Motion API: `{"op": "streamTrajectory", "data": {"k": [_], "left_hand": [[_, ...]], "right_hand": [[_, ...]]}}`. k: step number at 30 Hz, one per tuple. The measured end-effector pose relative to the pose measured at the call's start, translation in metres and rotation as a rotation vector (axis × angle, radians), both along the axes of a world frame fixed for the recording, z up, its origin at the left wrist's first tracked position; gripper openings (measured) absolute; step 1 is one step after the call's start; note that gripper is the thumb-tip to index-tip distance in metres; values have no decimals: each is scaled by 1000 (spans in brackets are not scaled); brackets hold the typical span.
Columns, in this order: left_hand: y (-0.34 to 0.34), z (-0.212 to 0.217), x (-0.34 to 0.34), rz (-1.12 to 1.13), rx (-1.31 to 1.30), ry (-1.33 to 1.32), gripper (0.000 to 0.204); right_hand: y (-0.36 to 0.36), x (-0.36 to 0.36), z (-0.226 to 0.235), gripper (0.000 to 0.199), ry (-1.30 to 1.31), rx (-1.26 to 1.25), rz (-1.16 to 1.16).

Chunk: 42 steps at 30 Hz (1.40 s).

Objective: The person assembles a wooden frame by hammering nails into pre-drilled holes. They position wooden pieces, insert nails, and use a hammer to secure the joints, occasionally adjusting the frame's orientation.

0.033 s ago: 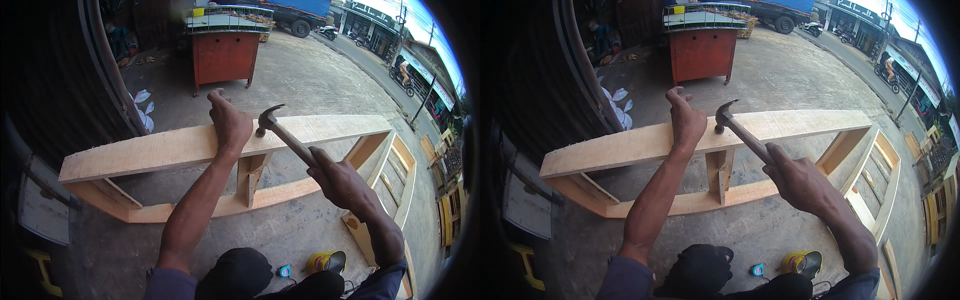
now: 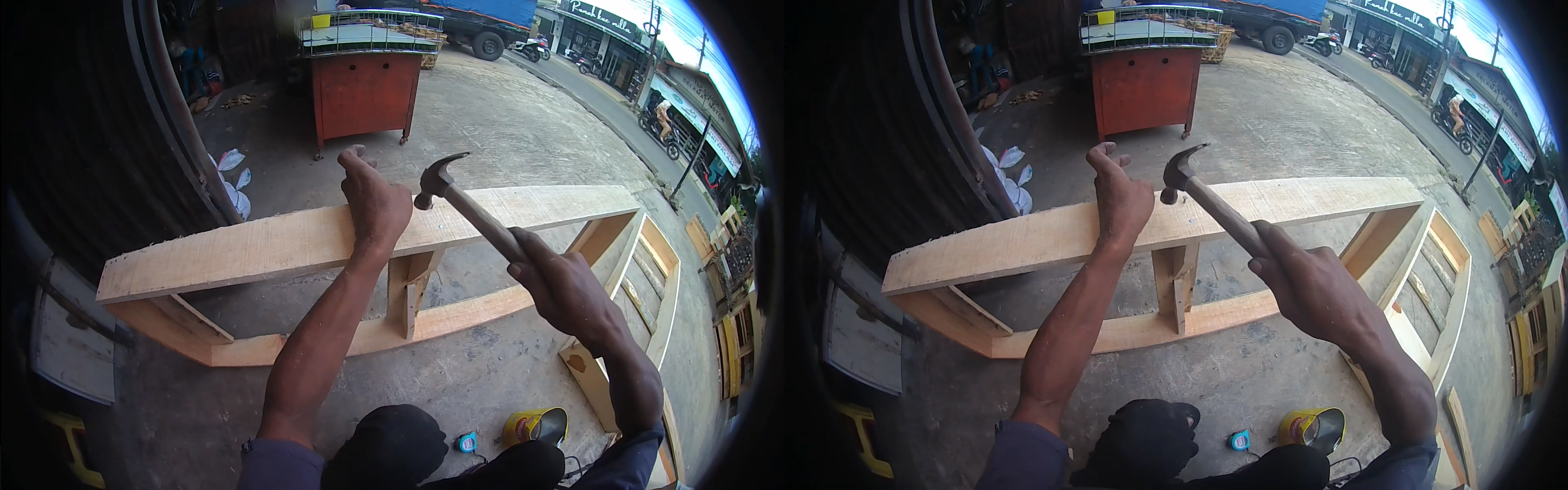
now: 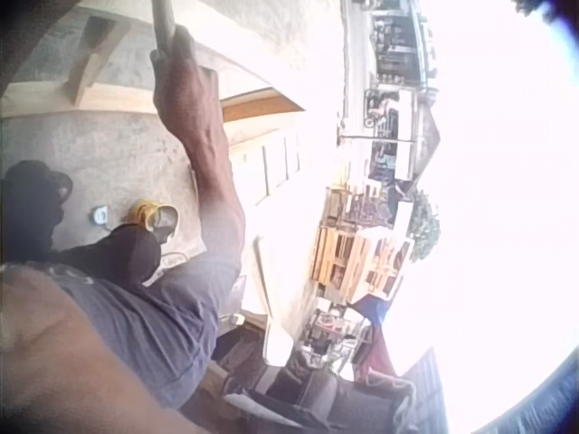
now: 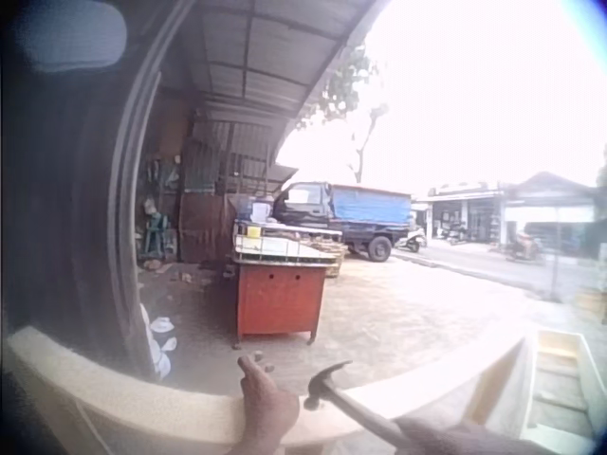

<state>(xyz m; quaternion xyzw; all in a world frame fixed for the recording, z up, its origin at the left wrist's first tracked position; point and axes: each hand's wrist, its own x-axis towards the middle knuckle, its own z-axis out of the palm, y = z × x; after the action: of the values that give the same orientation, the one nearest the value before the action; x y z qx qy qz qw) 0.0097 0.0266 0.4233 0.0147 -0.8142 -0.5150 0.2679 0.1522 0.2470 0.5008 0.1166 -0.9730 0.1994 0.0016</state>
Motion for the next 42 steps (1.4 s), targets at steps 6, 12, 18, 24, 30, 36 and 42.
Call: {"op": "streamTrajectory", "data": {"k": [6, 12, 18, 24, 30, 36, 42], "left_hand": [[1, 4, 1, -2, 3, -28, 62], [-1, 7, -2, -16, 26, 20, 62], [1, 7, -2, 7, 16, -16, 63], [-1, 4, -1, 19, 15, -20, 60], [-1, 3, -9, 20, -58, -6, 59], [-67, 36, -25, -182, -915, -467, 61], [-106, 36, -6, -172, -940, -723, 93]], "right_hand": [[-1, 2, -2, 39, 45, 90, -22], [-5, -4, 1, 39, 366, -370, -254], [-3, -10, 5, 32, 94, 47, -121], [1, -12, 2, 28, -104, 98, 14], [10, -9, -18, 32, -114, 35, -21], [49, 44, -71, 45, -56, -389, -251], [40, 36, -94, 71, 11, -1117, -338]]}}
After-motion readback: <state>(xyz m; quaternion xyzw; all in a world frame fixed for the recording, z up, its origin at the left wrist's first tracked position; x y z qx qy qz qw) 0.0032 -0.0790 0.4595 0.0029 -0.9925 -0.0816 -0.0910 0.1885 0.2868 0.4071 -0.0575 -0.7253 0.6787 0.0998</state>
